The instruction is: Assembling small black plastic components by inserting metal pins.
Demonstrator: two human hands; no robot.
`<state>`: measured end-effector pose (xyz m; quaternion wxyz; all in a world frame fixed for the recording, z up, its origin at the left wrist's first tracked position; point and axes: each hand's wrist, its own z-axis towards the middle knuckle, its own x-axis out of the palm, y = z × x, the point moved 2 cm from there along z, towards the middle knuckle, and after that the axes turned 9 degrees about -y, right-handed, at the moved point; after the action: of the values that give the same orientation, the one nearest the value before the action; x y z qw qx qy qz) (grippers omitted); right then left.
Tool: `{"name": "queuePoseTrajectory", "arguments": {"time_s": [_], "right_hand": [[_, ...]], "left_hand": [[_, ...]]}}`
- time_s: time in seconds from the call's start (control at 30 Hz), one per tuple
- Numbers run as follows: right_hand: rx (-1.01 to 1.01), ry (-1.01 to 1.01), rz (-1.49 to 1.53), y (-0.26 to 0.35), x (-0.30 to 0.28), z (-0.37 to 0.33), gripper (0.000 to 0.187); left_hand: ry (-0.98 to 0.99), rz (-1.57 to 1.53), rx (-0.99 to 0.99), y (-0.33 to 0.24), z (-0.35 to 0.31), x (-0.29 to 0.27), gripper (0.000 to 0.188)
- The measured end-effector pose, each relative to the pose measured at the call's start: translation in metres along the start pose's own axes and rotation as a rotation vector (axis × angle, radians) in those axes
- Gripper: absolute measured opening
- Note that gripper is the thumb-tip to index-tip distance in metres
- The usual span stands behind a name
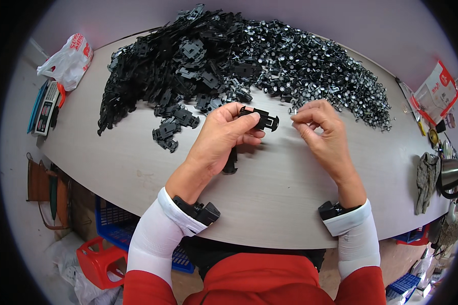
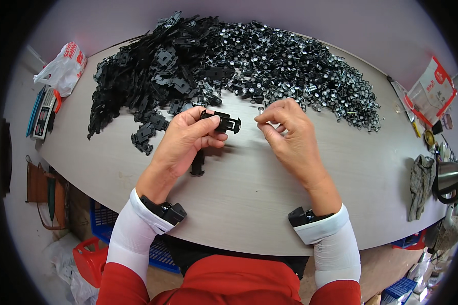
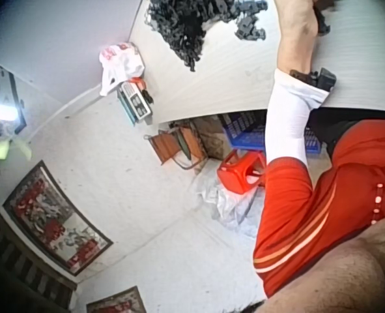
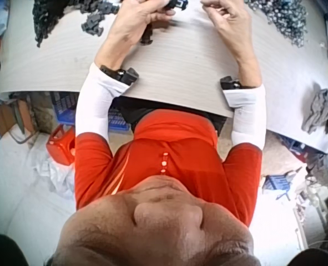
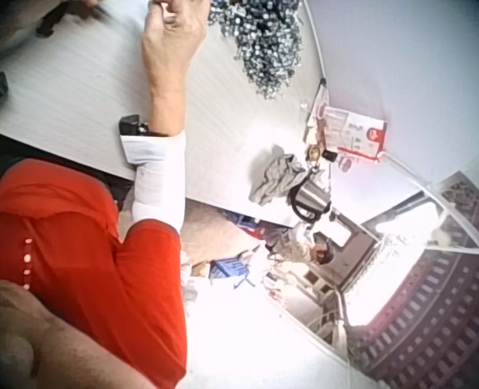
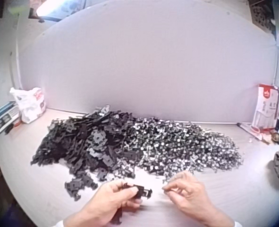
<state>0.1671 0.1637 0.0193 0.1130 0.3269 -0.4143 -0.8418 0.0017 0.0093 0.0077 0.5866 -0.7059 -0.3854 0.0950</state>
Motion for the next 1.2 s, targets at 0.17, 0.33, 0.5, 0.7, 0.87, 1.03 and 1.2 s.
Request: {"name": "queuePoseTrajectory", "arguments": {"time_s": [0.17,0.33,0.5,0.7,0.87,1.03,1.2], "right_hand": [[-0.125,-0.04,0.022,0.02,0.007,-0.005,0.013],[-0.286,-0.007,-0.066,0.029,0.023,-0.014,0.02],[-0.229,0.007,-0.034,0.031,0.023,-0.014,0.03],[-0.19,0.022,0.018,0.033,0.022,-0.014,0.032],[-0.211,0.001,0.031,0.038,0.02,-0.016,0.033],[-0.216,0.035,0.025,0.035,0.021,-0.017,0.033],[0.038,0.045,0.128,0.014,0.0,-0.005,0.019]], "left_hand": [[-0.051,0.017,0.027,0.003,0.0,0.001,0.01],[-0.03,0.026,0.037,0.006,-0.001,0.004,0.01],[0.013,0.005,0.049,0.007,-0.004,0.005,0.01],[0.078,-0.032,0.064,0.008,-0.005,0.004,0.011],[0.106,-0.032,0.081,0.007,-0.007,0.005,0.011],[0.074,0.055,0.087,0.005,-0.008,0.006,0.009],[0.148,0.172,0.114,0.009,-0.014,0.011,0.012]]}}
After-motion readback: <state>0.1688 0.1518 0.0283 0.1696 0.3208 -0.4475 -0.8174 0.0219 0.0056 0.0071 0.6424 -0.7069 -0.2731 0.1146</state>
